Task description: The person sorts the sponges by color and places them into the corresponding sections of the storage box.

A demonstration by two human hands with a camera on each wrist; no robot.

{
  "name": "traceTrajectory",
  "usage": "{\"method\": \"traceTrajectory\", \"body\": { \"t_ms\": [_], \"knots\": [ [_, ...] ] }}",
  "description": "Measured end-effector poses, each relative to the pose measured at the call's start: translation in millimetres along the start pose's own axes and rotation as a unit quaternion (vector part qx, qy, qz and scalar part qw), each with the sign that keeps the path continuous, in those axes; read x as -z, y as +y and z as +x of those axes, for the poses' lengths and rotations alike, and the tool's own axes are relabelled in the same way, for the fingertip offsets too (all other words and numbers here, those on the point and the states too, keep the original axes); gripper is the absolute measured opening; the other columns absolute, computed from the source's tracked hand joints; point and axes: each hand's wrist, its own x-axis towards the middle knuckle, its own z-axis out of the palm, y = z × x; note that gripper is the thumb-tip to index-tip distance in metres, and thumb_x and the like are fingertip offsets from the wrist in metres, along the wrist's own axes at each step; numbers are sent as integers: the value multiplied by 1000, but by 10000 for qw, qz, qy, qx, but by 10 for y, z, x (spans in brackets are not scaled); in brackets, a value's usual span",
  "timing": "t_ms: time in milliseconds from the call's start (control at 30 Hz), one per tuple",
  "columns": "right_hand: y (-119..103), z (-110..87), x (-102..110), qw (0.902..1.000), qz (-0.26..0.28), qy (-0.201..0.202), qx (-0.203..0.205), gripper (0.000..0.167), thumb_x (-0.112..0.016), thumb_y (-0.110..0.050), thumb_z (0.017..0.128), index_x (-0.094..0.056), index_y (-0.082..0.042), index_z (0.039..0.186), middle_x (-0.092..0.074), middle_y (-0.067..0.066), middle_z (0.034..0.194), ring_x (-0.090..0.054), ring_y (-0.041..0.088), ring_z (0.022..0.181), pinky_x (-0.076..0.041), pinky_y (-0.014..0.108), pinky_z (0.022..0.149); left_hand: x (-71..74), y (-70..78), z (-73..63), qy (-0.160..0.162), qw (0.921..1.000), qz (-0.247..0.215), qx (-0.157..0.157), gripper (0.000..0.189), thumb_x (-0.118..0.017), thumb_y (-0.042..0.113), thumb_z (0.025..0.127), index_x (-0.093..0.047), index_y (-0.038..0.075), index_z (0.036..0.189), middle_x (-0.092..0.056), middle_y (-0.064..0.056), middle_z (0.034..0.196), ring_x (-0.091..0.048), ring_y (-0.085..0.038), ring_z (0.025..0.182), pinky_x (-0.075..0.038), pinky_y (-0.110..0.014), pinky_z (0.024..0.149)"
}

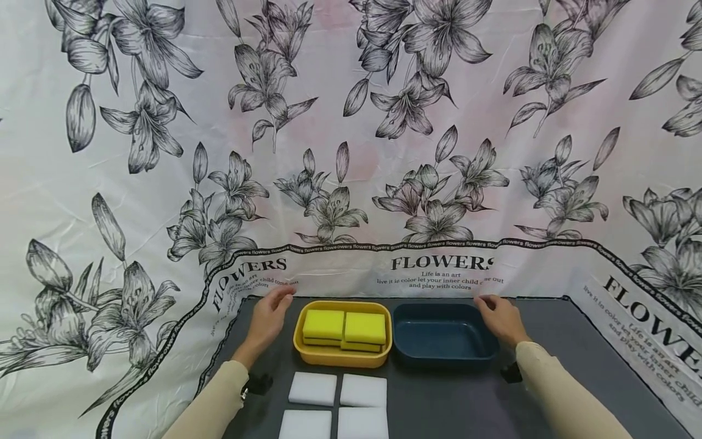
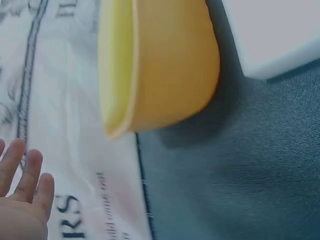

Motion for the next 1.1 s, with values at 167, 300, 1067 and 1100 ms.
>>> {"method": "traceTrajectory", "body": {
  "t_ms": [167,300,1067,1100],
  "knots": [
    [86,18,-65,9979,380,-199,-487,68,-40,-45,118,-48,9,158,-53,37,155,-55,55,138,-48,69,112,-12,210,-108,-190,9977,272,-587,33,-60,22,115,-68,13,145,-72,-10,144,-67,-33,133,-54,-58,112],
    [166,23,-102,9912,881,-397,-902,74,-33,-51,118,-40,7,164,-38,36,167,-41,57,151,-38,70,122,-49,382,-186,-463,9919,452,-1095,34,-62,20,113,-68,11,145,-72,-10,144,-67,-34,133,-53,-61,112],
    [346,-24,-217,9251,3037,-1001,-2048,81,-36,-57,116,-32,8,164,-56,26,139,-68,13,87,-64,35,77,-531,511,-713,-3957,8924,1333,-1711,34,-69,17,107,-72,6,139,-76,-10,136,-72,-19,126,-59,-40,109],
    [361,-23,-224,9250,3051,-993,-2037,81,-36,-57,116,-32,9,164,-54,27,141,-68,13,88,-64,35,77,-574,480,-736,-3971,8890,1485,-1732,35,-70,16,106,-72,6,139,-76,-8,136,-72,-17,126,-59,-39,109]
  ]
}}
